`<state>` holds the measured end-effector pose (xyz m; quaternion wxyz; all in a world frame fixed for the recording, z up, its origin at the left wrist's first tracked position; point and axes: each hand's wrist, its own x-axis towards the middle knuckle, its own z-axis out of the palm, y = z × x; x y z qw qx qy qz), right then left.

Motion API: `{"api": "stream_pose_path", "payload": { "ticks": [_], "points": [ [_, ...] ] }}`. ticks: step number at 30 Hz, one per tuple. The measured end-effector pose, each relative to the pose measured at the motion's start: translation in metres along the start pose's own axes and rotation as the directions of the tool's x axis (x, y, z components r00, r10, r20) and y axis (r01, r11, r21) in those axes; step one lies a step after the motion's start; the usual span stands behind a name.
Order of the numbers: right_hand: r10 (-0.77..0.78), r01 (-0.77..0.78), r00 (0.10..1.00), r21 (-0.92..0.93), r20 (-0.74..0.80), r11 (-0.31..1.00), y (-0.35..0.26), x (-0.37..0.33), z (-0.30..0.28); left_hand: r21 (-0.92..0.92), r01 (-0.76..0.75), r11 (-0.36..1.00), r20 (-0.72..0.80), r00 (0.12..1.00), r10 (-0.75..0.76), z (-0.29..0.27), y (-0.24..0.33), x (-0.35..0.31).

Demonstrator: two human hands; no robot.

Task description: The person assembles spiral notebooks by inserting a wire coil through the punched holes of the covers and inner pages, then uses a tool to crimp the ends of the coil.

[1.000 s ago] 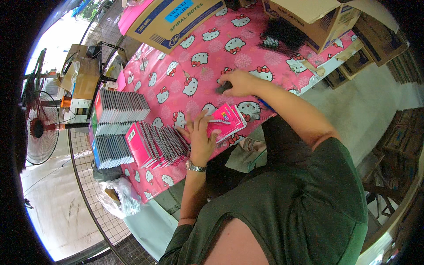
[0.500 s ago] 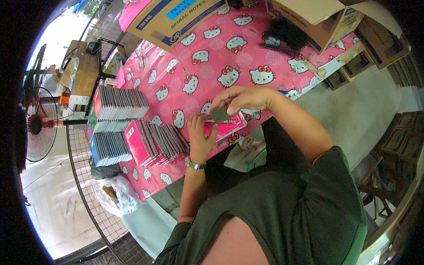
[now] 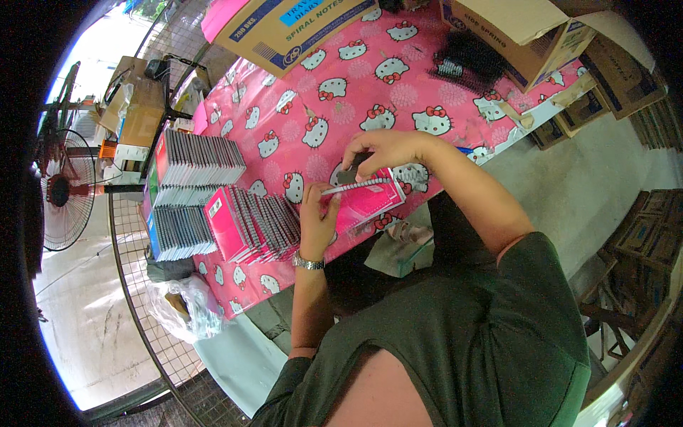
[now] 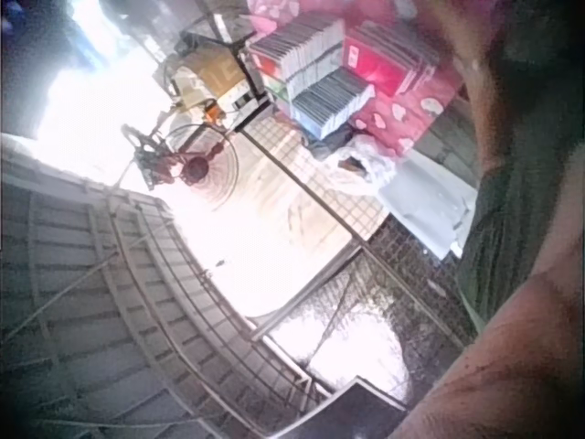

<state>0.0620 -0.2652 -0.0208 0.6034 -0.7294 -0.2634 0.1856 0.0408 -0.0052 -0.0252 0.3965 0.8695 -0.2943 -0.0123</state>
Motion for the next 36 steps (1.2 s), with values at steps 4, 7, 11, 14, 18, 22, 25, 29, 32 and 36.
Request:
{"api": "stream_pose_path", "payload": {
  "ticks": [4,7,11,14,18,22,25,29,32,36],
  "points": [
    [0.037,-0.104,0.989,0.494,0.143,0.863,0.010,-0.003,0.006,0.079,-0.056,0.995,0.006,0.998,0.056,0.002,0.003,0.002],
    [0.132,-0.170,0.985,0.446,0.116,0.878,0.006,-0.002,0.004,0.118,-0.072,0.990,-0.002,0.997,0.073,0.002,-0.002,0.003],
    [0.042,-0.055,0.998,0.304,0.051,0.951,0.017,-0.002,0.002,0.013,-0.079,0.997,0.016,0.997,0.079,0.003,0.003,0.010],
    [-0.025,-0.041,0.992,0.508,0.122,0.860,0.015,0.001,0.000,-0.075,0.019,0.997,0.098,0.995,-0.012,0.000,0.005,0.006],
    [0.114,-0.127,0.988,0.127,0.101,0.984,0.012,0.007,-0.005,-0.116,-0.063,0.991,0.071,0.995,0.071,0.004,0.003,0.012],
    [0.049,-0.128,0.986,0.534,0.160,0.836,0.019,0.002,0.001,-0.150,0.005,0.989,0.083,0.997,0.007,0.007,0.000,0.010],
    [0.109,-0.146,0.986,0.350,0.125,0.925,0.008,0.009,-0.004,-0.277,0.064,0.959,0.070,0.996,-0.047,0.011,-0.011,0.010],
    [0.079,-0.119,0.989,0.367,0.122,0.923,0.016,0.012,0.001,-0.370,0.129,0.920,0.076,0.991,-0.109,0.017,-0.023,0.008],
    [0.094,-0.141,0.985,0.356,0.148,0.924,0.014,0.015,0.002,-0.468,0.177,0.866,0.071,0.984,-0.163,0.018,-0.018,0.004],
    [0.174,-0.253,0.967,-0.660,-0.185,0.707,0.009,0.011,-0.009,-0.468,0.217,0.857,0.065,0.975,-0.212,0.012,-0.011,0.006]
  ]
}}
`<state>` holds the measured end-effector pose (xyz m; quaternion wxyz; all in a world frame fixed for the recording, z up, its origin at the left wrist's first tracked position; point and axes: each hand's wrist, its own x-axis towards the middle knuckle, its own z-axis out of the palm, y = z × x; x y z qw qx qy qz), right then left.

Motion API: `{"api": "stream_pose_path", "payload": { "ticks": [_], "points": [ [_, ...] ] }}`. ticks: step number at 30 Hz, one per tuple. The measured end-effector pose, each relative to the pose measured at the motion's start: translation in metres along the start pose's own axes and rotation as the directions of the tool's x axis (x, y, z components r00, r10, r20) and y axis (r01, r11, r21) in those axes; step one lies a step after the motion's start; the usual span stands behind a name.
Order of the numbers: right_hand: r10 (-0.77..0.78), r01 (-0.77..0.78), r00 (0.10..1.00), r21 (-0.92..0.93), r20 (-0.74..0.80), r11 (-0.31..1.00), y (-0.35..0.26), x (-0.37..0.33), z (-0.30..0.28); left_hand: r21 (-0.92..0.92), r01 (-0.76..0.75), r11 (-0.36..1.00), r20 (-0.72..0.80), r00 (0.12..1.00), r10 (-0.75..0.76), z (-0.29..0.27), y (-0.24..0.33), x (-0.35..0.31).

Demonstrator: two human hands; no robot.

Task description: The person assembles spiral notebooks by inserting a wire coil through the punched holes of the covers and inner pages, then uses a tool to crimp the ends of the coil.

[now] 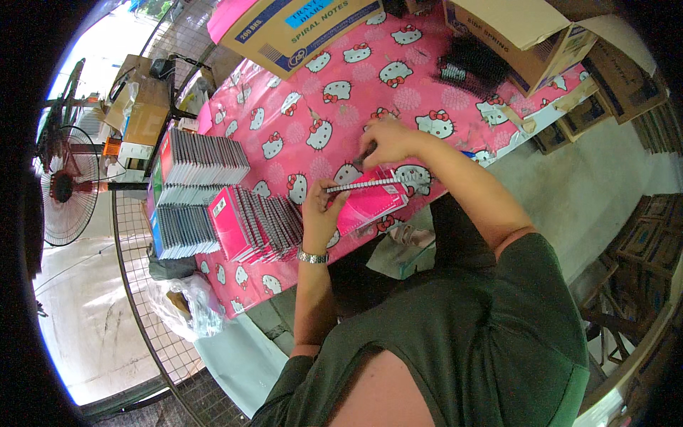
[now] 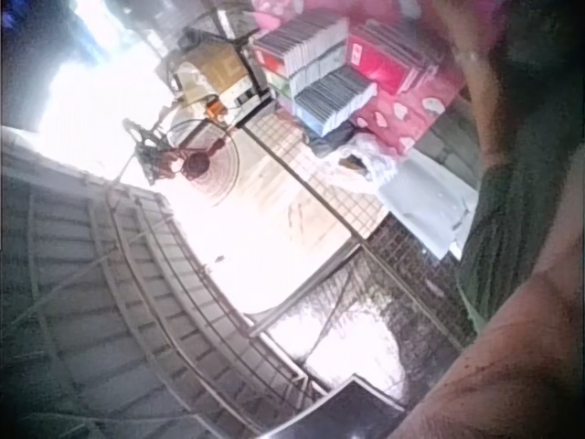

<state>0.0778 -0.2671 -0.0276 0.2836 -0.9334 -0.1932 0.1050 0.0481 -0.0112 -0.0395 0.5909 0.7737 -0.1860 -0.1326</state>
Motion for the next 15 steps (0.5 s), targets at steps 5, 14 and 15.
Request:
{"api": "stream_pose_path", "payload": {
  "ticks": [5,14,15],
  "points": [
    [0.064,-0.110,0.713,-0.021,-0.698,0.994,0.072,-0.035,0.037,-0.201,-0.017,0.980,-0.178,0.984,-0.020,0.002,-0.002,-0.018],
    [0.439,-0.401,0.760,0.185,-0.480,0.897,-0.017,-0.132,0.100,-0.138,-0.047,0.989,-0.346,0.938,-0.003,0.010,-0.017,-0.036],
    [0.320,-0.264,0.795,0.182,-0.515,0.947,-0.030,-0.130,0.096,-0.150,-0.055,0.987,-0.340,0.940,0.000,0.011,-0.016,-0.035]
  ]
}}
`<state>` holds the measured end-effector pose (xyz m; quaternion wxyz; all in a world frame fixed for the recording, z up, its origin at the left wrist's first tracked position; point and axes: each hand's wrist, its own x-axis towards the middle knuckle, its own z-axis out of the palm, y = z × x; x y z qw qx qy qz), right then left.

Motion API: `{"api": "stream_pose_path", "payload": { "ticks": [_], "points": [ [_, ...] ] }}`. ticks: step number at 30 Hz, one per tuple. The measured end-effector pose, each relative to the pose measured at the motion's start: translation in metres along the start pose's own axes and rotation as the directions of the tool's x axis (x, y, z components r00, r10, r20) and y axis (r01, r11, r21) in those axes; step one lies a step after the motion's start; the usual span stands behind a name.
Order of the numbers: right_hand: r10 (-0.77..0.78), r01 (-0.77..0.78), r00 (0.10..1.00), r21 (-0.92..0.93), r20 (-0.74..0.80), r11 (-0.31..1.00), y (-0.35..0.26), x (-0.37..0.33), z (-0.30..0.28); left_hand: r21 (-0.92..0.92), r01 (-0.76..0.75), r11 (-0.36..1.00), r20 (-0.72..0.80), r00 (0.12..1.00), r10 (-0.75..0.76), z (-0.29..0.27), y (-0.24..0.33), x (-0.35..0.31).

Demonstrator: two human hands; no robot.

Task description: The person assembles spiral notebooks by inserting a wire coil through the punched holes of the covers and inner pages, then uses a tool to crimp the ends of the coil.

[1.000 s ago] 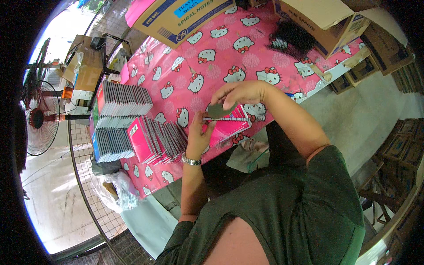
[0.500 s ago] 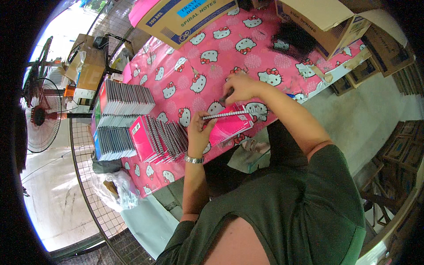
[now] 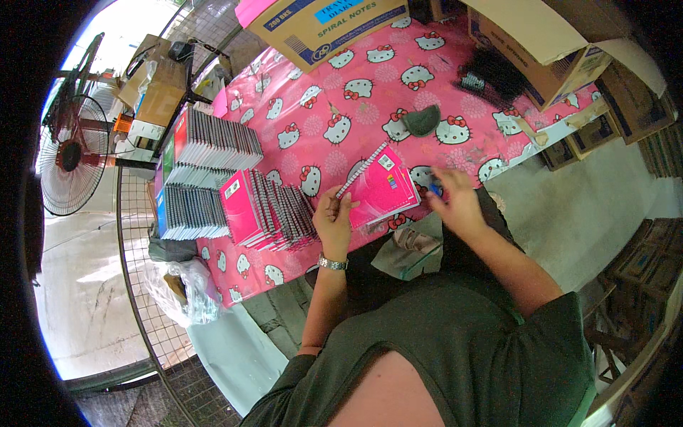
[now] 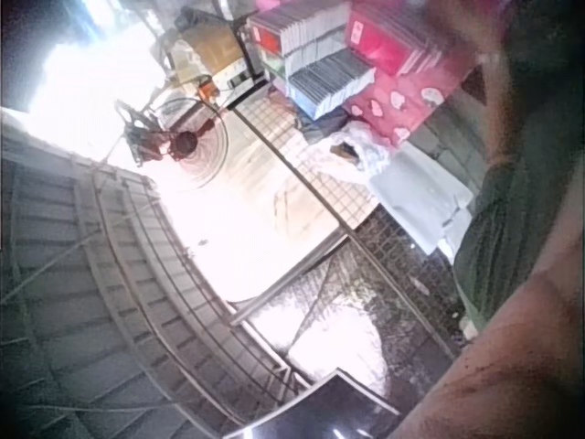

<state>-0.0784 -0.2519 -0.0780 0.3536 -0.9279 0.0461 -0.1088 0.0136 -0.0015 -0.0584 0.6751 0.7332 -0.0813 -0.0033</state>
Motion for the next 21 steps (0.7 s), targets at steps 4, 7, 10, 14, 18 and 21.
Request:
{"api": "stream_pose_path", "payload": {
  "ticks": [4,7,10,14,18,21],
  "points": [
    [-0.389,0.381,0.921,0.185,0.004,0.906,-0.073,0.013,0.001,0.054,-0.039,0.998,0.000,0.999,0.039,-0.003,-0.009,0.000],
    [-0.444,0.434,0.896,0.173,0.019,0.884,-0.097,0.028,0.011,0.140,-0.088,0.986,-0.039,0.995,0.094,-0.007,-0.016,-0.003],
    [-0.439,0.432,0.893,0.085,0.094,0.898,-0.101,0.031,0.011,0.211,-0.133,0.969,-0.072,0.986,0.151,-0.004,-0.011,-0.010],
    [-0.296,0.236,0.942,0.311,0.159,0.920,-0.097,0.027,0.011,0.390,-0.182,0.903,-0.064,0.973,0.224,0.004,0.007,-0.011],
    [-0.009,-0.498,0.834,0.761,0.551,0.415,-0.100,0.024,0.003,0.439,-0.250,0.863,-0.076,0.947,0.313,0.006,0.022,-0.014],
    [-0.104,-0.271,0.922,0.812,0.374,0.517,-0.082,0.025,-0.004,0.585,-0.370,0.722,0.007,0.892,0.451,0.002,0.074,-0.010]
  ]
}}
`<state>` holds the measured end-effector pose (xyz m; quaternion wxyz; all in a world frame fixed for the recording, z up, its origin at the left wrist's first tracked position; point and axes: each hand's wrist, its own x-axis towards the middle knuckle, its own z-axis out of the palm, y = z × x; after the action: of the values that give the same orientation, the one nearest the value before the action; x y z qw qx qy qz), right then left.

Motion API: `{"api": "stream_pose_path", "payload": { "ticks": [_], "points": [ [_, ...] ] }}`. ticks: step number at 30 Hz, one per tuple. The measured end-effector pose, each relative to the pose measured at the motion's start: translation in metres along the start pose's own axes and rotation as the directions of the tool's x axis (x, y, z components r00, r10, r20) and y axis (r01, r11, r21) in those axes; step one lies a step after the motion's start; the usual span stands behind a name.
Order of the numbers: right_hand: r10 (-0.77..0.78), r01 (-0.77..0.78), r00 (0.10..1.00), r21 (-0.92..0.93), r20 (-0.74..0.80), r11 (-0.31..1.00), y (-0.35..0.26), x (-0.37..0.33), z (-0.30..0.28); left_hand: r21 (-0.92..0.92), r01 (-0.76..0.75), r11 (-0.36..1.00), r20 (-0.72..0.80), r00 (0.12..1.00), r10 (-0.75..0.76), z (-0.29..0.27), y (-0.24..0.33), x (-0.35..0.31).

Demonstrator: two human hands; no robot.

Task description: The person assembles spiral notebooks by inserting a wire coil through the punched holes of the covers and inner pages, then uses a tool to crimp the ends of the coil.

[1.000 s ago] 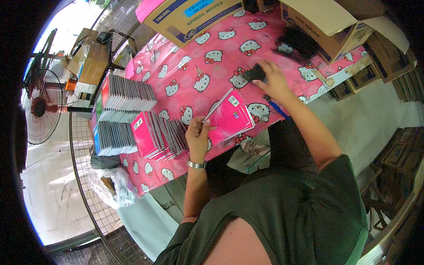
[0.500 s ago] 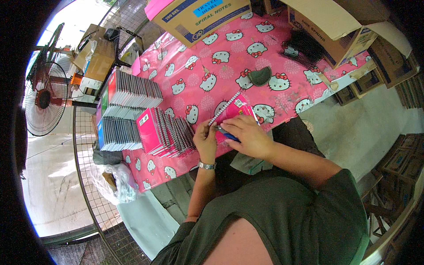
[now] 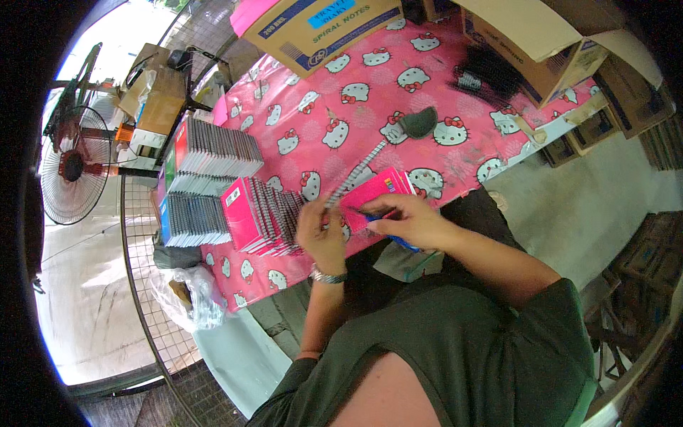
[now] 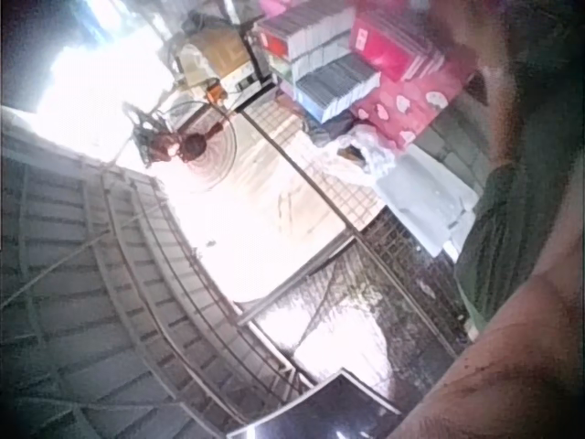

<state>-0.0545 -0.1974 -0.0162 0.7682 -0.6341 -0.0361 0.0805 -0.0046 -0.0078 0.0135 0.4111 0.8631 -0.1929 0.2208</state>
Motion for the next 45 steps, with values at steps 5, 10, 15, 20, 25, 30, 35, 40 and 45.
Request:
{"api": "stream_pose_path", "payload": {
  "ticks": [5,10,15,20,25,30,35,40,45],
  "points": [
    [-0.296,-0.007,0.938,-0.868,-0.177,0.496,0.035,0.000,-0.097,0.249,-0.339,0.907,-0.135,0.915,0.380,-0.102,0.053,0.093],
    [-0.176,-0.091,0.970,-0.924,-0.166,0.371,0.051,0.003,-0.133,0.699,-0.079,0.711,0.233,0.965,-0.122,-0.146,0.004,0.171],
    [-0.366,-0.126,0.893,-0.926,-0.263,0.357,0.032,0.042,-0.170,0.759,-0.137,0.637,0.331,0.923,-0.196,-0.133,-0.069,0.154],
    [-0.544,-0.415,0.739,-0.905,-0.396,0.096,0.043,0.070,-0.264,0.690,-0.363,0.627,0.296,0.931,0.214,-0.098,-0.015,0.125],
    [-0.336,-0.430,0.875,-0.879,-0.349,-0.207,0.049,0.096,-0.269,0.128,-0.380,0.916,0.584,0.775,0.240,0.017,0.012,0.017],
    [-0.476,-0.388,0.818,-0.920,-0.322,-0.044,0.010,0.080,-0.247,0.222,-0.456,0.862,0.716,0.677,0.174,0.056,-0.017,-0.021],
    [-0.475,0.133,0.878,-0.926,-0.055,0.354,-0.009,0.047,-0.164,0.113,-0.360,0.926,0.749,0.643,0.159,0.029,-0.013,0.016],
    [-0.344,0.273,0.937,-0.731,0.056,0.626,0.004,0.026,-0.074,0.204,-0.451,0.869,0.612,0.751,0.246,0.041,-0.017,0.021],
    [-0.382,0.254,0.923,-0.670,-0.047,0.697,0.016,0.029,-0.062,0.212,-0.419,0.883,0.551,0.797,0.246,0.045,-0.014,0.014]
  ]
}}
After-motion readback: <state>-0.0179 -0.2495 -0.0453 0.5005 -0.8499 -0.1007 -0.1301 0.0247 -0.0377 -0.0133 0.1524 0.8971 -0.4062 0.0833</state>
